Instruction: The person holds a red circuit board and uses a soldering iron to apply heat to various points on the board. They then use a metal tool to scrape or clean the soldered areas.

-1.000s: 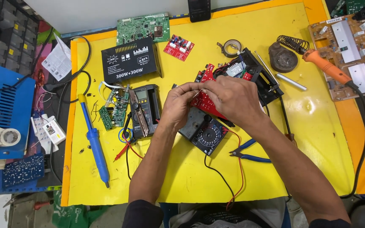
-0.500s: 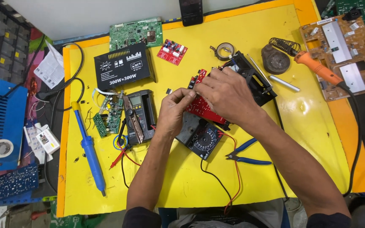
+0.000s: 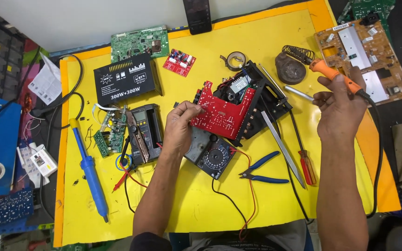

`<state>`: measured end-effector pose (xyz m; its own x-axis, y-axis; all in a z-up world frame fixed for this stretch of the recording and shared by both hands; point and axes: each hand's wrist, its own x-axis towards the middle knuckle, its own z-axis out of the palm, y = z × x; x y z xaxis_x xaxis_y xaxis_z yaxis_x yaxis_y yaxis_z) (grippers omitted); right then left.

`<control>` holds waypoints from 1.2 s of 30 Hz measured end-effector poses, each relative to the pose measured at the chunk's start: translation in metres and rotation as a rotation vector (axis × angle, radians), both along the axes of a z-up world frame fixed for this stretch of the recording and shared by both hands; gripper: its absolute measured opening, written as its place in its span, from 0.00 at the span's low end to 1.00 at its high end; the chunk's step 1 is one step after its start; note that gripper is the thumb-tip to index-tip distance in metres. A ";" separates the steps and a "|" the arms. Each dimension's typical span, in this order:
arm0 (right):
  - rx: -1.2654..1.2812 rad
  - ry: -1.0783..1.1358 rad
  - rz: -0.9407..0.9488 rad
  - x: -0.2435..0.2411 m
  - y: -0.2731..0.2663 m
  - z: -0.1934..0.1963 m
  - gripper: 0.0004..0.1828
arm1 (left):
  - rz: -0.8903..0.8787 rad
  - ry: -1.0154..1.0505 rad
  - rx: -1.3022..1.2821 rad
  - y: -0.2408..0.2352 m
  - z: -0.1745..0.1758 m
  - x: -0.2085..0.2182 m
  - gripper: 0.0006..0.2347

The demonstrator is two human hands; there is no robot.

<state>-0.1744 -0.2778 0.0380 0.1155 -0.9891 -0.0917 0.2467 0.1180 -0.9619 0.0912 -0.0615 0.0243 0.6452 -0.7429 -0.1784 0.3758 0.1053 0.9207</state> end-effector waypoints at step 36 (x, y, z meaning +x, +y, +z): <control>-0.150 -0.246 0.209 0.019 0.090 -0.103 0.14 | 0.079 -0.114 -0.080 -0.002 -0.014 -0.004 0.03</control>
<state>-0.1555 -0.1875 -0.0647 0.3173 -0.9421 0.1085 0.4590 0.0524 -0.8869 0.0868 -0.0634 0.0102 0.7146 -0.6982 -0.0431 0.2574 0.2051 0.9443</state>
